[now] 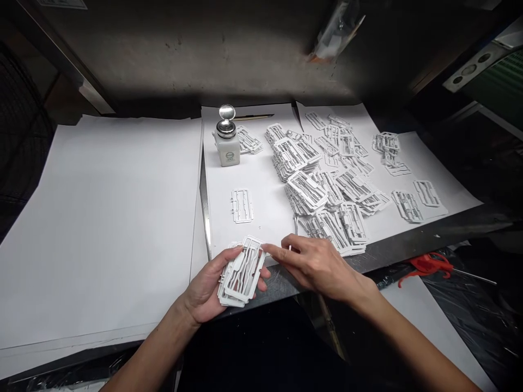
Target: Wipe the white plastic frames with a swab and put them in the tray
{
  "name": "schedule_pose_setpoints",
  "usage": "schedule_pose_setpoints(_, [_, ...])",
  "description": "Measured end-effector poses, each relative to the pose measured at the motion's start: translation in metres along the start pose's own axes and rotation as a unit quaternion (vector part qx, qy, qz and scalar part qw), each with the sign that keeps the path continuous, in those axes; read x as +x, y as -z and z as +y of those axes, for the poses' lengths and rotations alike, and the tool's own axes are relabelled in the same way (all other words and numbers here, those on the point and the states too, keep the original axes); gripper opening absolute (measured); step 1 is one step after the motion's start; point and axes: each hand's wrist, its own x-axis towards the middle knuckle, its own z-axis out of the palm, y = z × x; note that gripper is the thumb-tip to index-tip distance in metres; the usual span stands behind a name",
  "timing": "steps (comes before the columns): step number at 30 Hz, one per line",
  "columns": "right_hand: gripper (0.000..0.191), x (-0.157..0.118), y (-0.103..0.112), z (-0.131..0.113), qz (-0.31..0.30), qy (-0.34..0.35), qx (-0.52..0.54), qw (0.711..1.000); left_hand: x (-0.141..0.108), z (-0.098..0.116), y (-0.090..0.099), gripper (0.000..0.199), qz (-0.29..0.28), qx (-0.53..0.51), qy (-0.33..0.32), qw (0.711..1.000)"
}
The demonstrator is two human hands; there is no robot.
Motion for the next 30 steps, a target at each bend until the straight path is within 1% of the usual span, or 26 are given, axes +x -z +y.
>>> schedule_pose_setpoints(2, [0.038, 0.001, -0.004, 0.000, -0.002, -0.038, 0.036, 0.999, -0.001, 0.000, 0.000, 0.036, 0.003, 0.002, -0.003, 1.000])
schedule_pose_setpoints(4, [0.040, 0.003, -0.006, -0.002, -0.015, -0.057, 0.066, 0.996, -0.002, -0.001, 0.001, 0.035, 0.010, -0.002, -0.004, 1.000])
schedule_pose_setpoints(7, [0.041, 0.009, -0.003, -0.006, -0.053, -0.046, 0.108, 0.992, -0.002, -0.003, 0.002, 0.034, 0.011, -0.018, 0.001, 1.000])
schedule_pose_setpoints(9, [0.043, 0.014, 0.000, -0.007, -0.064, -0.043, 0.123, 0.989, -0.002, -0.006, 0.002, 0.031, 0.022, -0.027, 0.005, 0.999])
schedule_pose_setpoints(10, [0.044, 0.017, 0.001, -0.007, -0.060, -0.053, 0.132, 0.988, -0.003, -0.007, 0.001, 0.029, 0.031, -0.029, 0.003, 0.999])
schedule_pose_setpoints(12, [0.042, 0.025, 0.001, -0.004, -0.041, -0.111, 0.172, 0.978, -0.006, -0.006, 0.000, 0.026, 0.053, -0.023, -0.020, 0.998])
schedule_pose_setpoints(13, [0.039, 0.031, 0.000, -0.001, -0.030, -0.156, 0.213, 0.964, -0.008, -0.003, -0.001, 0.027, 0.067, -0.013, -0.039, 0.997])
schedule_pose_setpoints(14, [0.036, 0.037, -0.002, 0.002, -0.019, -0.209, 0.270, 0.940, -0.010, 0.000, -0.003, 0.030, 0.087, 0.003, -0.060, 0.994])
schedule_pose_setpoints(16, [0.028, 0.051, -0.007, 0.009, 0.002, -0.307, 0.393, 0.867, -0.013, 0.013, -0.005, 0.039, 0.143, 0.060, -0.105, 0.982])
schedule_pose_setpoints(17, [0.025, 0.058, -0.011, 0.013, 0.011, -0.344, 0.440, 0.829, -0.013, 0.021, -0.006, 0.043, 0.179, 0.097, -0.132, 0.970])
schedule_pose_setpoints(18, [0.024, 0.065, -0.015, 0.016, 0.018, -0.368, 0.472, 0.801, -0.011, 0.030, -0.007, 0.045, 0.216, 0.134, -0.165, 0.953])
schedule_pose_setpoints(19, [0.024, 0.071, -0.020, 0.018, 0.021, -0.386, 0.494, 0.779, -0.009, 0.039, -0.007, 0.046, 0.252, 0.166, -0.199, 0.932])
schedule_pose_setpoints(20, [0.026, 0.076, -0.024, 0.019, 0.021, -0.396, 0.508, 0.765, -0.004, 0.048, -0.007, 0.046, 0.282, 0.190, -0.232, 0.911])
schedule_pose_setpoints(21, [0.028, 0.079, -0.028, 0.019, 0.019, -0.402, 0.521, 0.753, 0.001, 0.055, -0.006, 0.046, 0.300, 0.208, -0.253, 0.896])
schedule_pose_setpoints(22, [0.029, 0.082, -0.031, 0.019, 0.018, -0.407, 0.537, 0.739, 0.007, 0.061, -0.006, 0.044, 0.307, 0.223, -0.264, 0.887])
schedule_pose_setpoints(25, [0.034, 0.084, -0.038, 0.015, 0.024, -0.413, 0.586, 0.697, 0.026, 0.070, -0.005, 0.034, 0.293, 0.277, -0.278, 0.872])
schedule_pose_setpoints(28, [0.038, 0.079, -0.041, 0.013, 0.031, -0.403, 0.632, 0.661, 0.041, 0.071, -0.004, 0.020, 0.284, 0.327, -0.296, 0.851])
schedule_pose_setpoints(30, [0.038, 0.076, -0.042, 0.012, 0.026, -0.392, 0.661, 0.639, 0.048, 0.070, -0.005, 0.017, 0.286, 0.340, -0.305, 0.842])
